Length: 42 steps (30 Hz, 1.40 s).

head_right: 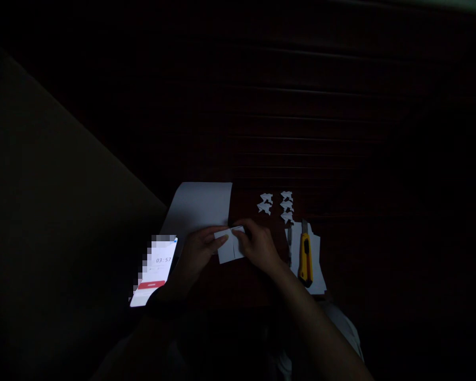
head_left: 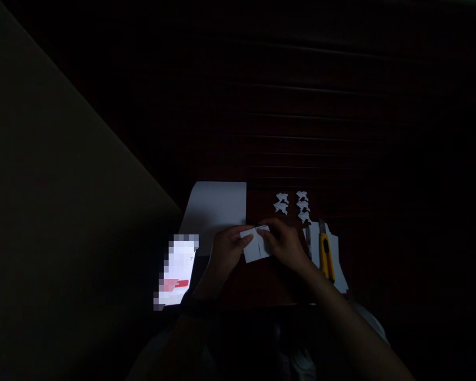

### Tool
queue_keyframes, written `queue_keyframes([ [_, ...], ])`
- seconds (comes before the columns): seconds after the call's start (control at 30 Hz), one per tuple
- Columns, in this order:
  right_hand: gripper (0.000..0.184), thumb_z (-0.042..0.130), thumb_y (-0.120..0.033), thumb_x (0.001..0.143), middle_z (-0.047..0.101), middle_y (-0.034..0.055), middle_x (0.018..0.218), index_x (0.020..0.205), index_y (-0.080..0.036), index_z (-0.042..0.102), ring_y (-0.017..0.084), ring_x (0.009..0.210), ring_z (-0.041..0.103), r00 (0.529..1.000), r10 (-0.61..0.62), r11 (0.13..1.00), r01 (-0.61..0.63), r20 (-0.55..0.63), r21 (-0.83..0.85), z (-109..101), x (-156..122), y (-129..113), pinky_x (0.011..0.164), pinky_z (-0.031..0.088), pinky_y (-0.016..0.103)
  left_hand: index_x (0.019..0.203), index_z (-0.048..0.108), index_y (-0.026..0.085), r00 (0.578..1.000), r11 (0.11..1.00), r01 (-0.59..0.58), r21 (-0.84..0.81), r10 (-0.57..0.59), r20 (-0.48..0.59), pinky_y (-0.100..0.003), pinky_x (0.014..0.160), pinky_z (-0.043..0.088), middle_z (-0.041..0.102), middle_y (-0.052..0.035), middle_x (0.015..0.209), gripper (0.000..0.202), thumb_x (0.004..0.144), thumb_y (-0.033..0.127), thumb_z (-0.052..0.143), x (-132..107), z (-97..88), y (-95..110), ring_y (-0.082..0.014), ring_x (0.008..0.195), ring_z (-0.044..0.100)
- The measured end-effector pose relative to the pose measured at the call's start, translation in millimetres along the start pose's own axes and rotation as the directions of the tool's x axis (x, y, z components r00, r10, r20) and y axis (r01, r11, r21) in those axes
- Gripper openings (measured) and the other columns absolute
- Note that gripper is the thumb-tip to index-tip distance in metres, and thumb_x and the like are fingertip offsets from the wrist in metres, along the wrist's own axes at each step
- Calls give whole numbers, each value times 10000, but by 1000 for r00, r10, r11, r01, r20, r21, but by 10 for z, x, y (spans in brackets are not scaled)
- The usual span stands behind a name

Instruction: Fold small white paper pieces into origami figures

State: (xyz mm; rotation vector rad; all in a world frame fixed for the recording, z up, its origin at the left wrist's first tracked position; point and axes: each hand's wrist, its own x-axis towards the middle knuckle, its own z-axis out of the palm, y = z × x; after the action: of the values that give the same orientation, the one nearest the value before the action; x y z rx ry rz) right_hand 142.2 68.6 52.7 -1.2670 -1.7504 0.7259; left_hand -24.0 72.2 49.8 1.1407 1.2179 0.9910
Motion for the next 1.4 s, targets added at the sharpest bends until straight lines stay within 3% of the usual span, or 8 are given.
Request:
queue_keyframes([
  [0.3,220,500,-248,850,649,41,991,1064,-235,551,193,893,617,999,-29,998,30,20,-53,14,-15,3,809,448,307,972,667,151,1000,1000,12,-17,-12,0,-320,680,520,709,-91,914,303,692,266,671,6,12,-13,-234,806,662],
  [0.77,255,457,-247,870,618,66,1023,1123,-229,486,201,908,608,998,-40,992,45,48,-118,55,-52,5,802,451,308,911,694,148,999,994,-5,106,10,-47,-269,599,497,713,-75,832,271,653,232,694,3,40,2,-212,737,652],
  [1.0,231,513,-274,838,642,50,950,1065,-234,503,198,820,621,1000,25,997,-26,-17,-74,61,-55,-30,731,456,299,901,687,141,1000,998,-17,57,18,-26,-261,609,496,708,-70,841,284,625,204,711,-10,63,39,-205,751,650],
  [1.17,250,604,-350,777,644,30,856,988,-225,555,181,754,604,990,109,993,-105,-86,57,45,-23,-56,683,460,283,904,677,148,999,1000,20,-14,-20,-37,-263,599,501,707,-57,814,323,593,206,739,-27,56,35,-201,725,655],
  [1.23,261,606,-401,769,634,17,763,945,-209,584,165,679,591,982,183,967,-174,-36,186,12,-4,-38,600,458,261,938,661,148,999,995,43,-95,-44,-14,-280,608,509,708,-53,797,371,587,227,752,-39,49,37,-200,701,659],
  [1.4,321,563,-466,781,559,-15,549,677,-167,619,108,450,506,919,303,817,-387,252,428,-105,16,28,405,398,212,998,628,145,997,981,54,-187,-44,57,-313,677,515,709,-77,867,415,615,250,750,-53,20,38,-211,757,665],
])
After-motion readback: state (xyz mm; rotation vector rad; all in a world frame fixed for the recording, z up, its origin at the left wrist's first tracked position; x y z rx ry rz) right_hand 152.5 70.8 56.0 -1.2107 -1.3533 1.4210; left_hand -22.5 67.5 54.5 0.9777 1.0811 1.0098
